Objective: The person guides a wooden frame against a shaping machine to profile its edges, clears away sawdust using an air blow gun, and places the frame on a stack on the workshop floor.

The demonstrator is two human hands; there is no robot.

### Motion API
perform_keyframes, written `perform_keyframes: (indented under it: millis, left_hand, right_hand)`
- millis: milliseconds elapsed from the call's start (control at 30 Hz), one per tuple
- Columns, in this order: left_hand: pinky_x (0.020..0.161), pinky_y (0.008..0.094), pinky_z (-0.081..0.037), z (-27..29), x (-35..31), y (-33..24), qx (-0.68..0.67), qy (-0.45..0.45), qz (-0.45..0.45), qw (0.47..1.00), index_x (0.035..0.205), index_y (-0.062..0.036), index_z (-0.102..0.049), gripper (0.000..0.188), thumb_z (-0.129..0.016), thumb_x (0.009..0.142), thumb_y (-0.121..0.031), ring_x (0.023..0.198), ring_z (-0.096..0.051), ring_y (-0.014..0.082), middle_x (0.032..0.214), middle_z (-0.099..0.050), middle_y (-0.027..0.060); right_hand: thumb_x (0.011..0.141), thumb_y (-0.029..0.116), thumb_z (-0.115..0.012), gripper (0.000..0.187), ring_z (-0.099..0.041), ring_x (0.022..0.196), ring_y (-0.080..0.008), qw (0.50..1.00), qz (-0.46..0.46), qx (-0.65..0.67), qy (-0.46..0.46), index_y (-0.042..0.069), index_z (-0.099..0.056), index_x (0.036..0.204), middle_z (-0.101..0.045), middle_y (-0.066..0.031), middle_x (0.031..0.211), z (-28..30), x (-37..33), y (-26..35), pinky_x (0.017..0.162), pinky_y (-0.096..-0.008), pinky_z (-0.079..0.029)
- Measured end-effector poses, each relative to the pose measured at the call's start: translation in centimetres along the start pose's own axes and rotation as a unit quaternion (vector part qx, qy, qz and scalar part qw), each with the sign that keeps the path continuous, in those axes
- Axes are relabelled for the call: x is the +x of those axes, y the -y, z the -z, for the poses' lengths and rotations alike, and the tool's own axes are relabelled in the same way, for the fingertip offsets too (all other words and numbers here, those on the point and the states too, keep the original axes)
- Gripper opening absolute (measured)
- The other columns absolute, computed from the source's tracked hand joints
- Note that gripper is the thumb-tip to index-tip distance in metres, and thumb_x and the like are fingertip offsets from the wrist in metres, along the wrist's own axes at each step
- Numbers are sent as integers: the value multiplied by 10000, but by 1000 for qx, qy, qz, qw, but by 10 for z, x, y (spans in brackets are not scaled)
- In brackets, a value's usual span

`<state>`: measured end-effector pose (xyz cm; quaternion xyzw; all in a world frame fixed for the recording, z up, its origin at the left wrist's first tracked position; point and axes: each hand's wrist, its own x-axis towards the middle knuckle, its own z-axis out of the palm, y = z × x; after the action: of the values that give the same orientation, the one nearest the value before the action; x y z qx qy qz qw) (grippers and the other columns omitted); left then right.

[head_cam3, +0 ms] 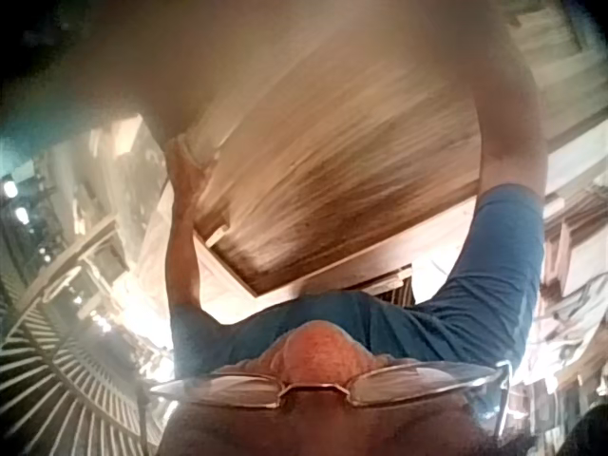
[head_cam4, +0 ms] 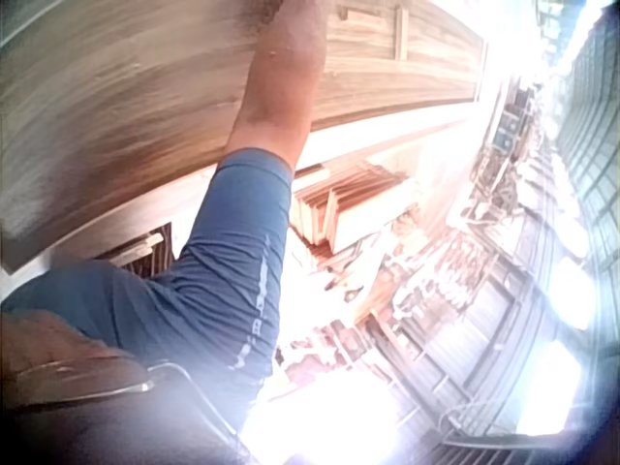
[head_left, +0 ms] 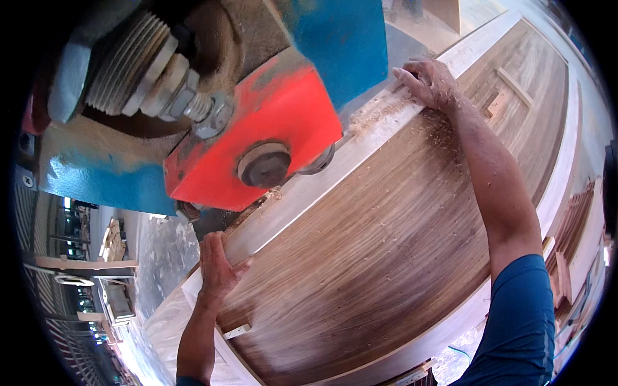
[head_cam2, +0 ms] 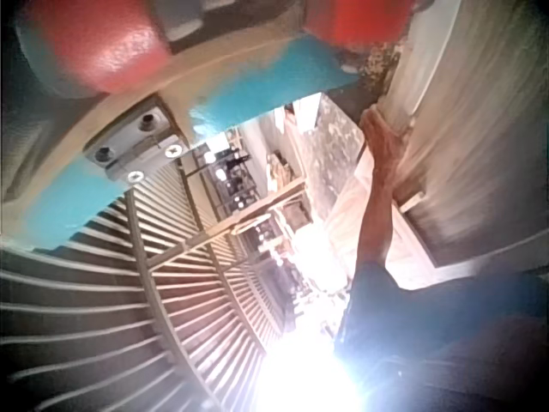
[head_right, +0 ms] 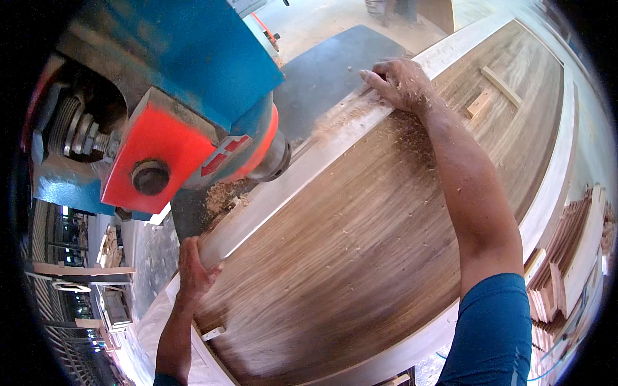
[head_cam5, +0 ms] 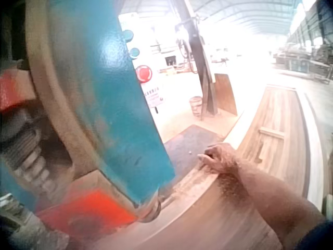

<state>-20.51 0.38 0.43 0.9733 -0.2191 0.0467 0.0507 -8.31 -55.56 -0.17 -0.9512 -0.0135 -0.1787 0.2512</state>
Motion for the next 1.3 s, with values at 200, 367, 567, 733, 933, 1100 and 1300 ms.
perform_keyframes:
  millis: [200, 367, 567, 733, 933, 1100, 1300]
  left_hand:
    - [883, 498, -383, -1, 0, 1, 13, -19, -33, 999, 1180, 65, -444, 970, -561, 738, -790, 971, -476, 391, 1027, -470, 214]
    - [873, 494, -386, -1, -1, 1, 9, -10, -30, 999, 1184, 73, -441, 966, -553, 751, -783, 964, -477, 394, 1021, -470, 216]
    - [868, 495, -392, -1, -4, 1, 22, -11, -33, 999, 1182, 76, -439, 967, -536, 761, -789, 963, -483, 391, 1019, -473, 216]
    - [869, 503, -394, -3, -6, 3, 26, -27, -38, 999, 1178, 77, -437, 973, -525, 762, -798, 971, -484, 399, 1020, -473, 224]
    - [876, 515, -389, -2, -2, 4, 34, -19, -30, 999, 1182, 77, -430, 997, -533, 742, -812, 981, -477, 412, 1027, -472, 234]
    - [910, 530, -383, 1, 0, 7, 28, 9, -19, 999, 1211, 77, -421, 1009, -543, 739, -807, 1026, -475, 428, 1072, -477, 252]
    - [868, 504, -392, -1, 9, 15, 29, -7, -34, 999, 1216, 71, -424, 975, -550, 762, -784, 974, -496, 394, 1045, -478, 232]
  right_hand:
    - [936, 487, -526, 515, -667, 908, -342, 1000, -10, -7, -3, 12, -725, 953, -703, -182, 935, 2, -1, 5, 841, -428, -509]
    - [931, 490, -529, 522, -668, 919, -339, 1000, 17, 6, -4, 9, -727, 977, -705, -187, 959, 2, -1, 3, 855, -424, -512]
    - [930, 506, -527, 535, -666, 937, -340, 1000, 11, 18, -12, 12, -723, 992, -701, -192, 968, 0, -2, 2, 861, -427, -510]
    - [938, 499, -522, 529, -665, 950, -340, 1000, 14, 8, 2, 12, -718, 999, -698, -195, 975, 1, -1, 2, 864, -430, -509]
    - [940, 496, -519, 523, -673, 917, -345, 1000, 19, 8, -1, 15, -721, 984, -705, -197, 936, 3, 1, 2, 855, -431, -511]
    - [929, 514, -529, 532, -678, 938, -334, 1000, -1, 6, -6, 22, -722, 993, -710, -192, 961, 3, 0, 1, 868, -427, -513]
    - [942, 510, -510, 521, -674, 947, -341, 1000, -28, -1, 7, 38, -722, 1001, -708, -188, 974, 5, 3, 1, 875, -424, -511]
